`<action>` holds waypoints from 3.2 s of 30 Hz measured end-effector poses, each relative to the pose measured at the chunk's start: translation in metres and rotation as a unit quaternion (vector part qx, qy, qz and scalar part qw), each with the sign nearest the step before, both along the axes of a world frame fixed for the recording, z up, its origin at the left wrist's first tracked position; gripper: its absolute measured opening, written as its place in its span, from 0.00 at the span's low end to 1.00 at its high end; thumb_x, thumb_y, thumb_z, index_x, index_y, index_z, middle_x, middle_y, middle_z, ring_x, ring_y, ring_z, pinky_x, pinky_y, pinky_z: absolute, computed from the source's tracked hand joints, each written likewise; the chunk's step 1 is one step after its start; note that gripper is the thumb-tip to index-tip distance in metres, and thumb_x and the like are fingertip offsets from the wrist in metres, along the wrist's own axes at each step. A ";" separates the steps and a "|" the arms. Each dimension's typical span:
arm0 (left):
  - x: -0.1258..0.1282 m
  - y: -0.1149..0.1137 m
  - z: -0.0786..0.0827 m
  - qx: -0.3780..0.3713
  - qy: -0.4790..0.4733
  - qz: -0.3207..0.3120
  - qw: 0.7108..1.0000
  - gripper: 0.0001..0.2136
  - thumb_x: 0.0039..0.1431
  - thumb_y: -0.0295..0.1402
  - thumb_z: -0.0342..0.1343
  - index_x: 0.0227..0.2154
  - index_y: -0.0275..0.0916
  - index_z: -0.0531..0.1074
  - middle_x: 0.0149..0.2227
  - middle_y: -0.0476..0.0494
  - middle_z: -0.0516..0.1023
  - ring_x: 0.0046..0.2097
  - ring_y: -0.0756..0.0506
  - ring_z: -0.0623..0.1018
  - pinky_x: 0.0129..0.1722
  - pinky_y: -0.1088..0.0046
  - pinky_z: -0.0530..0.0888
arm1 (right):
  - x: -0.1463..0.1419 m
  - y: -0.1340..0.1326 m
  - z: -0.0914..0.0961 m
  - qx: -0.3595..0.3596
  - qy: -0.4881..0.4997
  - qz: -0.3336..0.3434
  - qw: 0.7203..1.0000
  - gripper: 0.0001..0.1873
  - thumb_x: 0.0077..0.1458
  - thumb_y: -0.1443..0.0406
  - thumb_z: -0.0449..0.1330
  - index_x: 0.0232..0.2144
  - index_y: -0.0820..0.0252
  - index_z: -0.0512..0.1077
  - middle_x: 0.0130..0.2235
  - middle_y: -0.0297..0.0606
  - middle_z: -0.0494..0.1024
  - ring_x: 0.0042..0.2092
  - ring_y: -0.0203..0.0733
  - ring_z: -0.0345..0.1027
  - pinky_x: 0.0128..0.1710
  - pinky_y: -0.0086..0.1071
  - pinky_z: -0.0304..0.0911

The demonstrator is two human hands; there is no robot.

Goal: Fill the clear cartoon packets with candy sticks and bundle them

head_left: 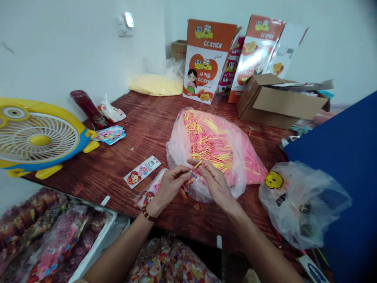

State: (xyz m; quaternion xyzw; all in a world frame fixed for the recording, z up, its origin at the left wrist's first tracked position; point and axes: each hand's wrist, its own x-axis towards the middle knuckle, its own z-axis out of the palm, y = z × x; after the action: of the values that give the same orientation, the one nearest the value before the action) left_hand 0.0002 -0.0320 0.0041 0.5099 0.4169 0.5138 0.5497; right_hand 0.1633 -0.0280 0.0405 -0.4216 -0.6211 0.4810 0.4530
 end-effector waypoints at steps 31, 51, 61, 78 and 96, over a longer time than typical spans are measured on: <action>-0.018 0.035 0.019 -0.020 -0.180 0.070 0.981 0.09 0.49 0.36 0.66 0.31 0.37 0.82 0.31 0.45 0.81 0.32 0.49 0.75 0.36 0.73 0.71 | 0.009 0.051 0.041 0.028 0.130 -0.071 0.989 0.14 0.57 0.52 0.60 0.32 0.55 0.71 0.19 0.24 0.54 0.19 0.30 0.51 0.20 0.27 0.55; -0.031 0.021 0.000 -0.075 -0.067 -0.021 0.995 0.11 0.49 0.37 0.66 0.29 0.34 0.74 0.27 0.51 0.74 0.27 0.52 0.71 0.30 0.76 0.69 | -0.022 0.041 -0.021 -0.086 0.013 -0.017 0.996 0.13 0.46 0.55 0.66 0.26 0.59 0.74 0.21 0.28 0.64 0.24 0.32 0.51 0.23 0.28 0.48; -0.034 0.017 -0.008 -0.060 -0.024 -0.032 0.997 0.11 0.52 0.39 0.64 0.31 0.35 0.76 0.28 0.49 0.76 0.29 0.50 0.73 0.32 0.75 0.69 | -0.026 0.044 -0.031 -0.056 -0.007 -0.005 0.998 0.17 0.47 0.53 0.65 0.19 0.58 0.68 0.21 0.28 0.61 0.25 0.32 0.51 0.26 0.28 0.50; -0.086 0.014 -0.008 -0.085 0.044 0.007 0.995 0.13 0.44 0.37 0.68 0.31 0.35 0.78 0.30 0.46 0.79 0.30 0.48 0.75 0.34 0.72 0.71 | -0.058 0.059 -0.041 -0.101 -0.021 0.102 0.989 0.14 0.47 0.55 0.62 0.22 0.61 0.72 0.20 0.26 0.64 0.24 0.31 0.53 0.25 0.27 0.49; -0.097 -0.021 -0.085 0.001 0.439 0.047 0.897 0.22 0.58 0.37 0.58 0.55 0.39 0.68 0.52 0.36 0.73 0.55 0.38 0.72 0.55 0.60 0.65 | -0.063 0.043 -0.063 0.010 -0.409 0.050 0.911 0.12 0.61 0.66 0.49 0.40 0.60 0.71 0.35 0.42 0.78 0.37 0.44 0.72 0.36 0.33 0.59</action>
State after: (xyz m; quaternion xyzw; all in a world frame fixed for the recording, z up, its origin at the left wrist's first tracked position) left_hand -0.0971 -0.0526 -0.0810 0.6639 0.6389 0.2638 0.2853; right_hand 0.1004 0.0150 -0.0222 -0.5456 -0.7769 0.2820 0.1387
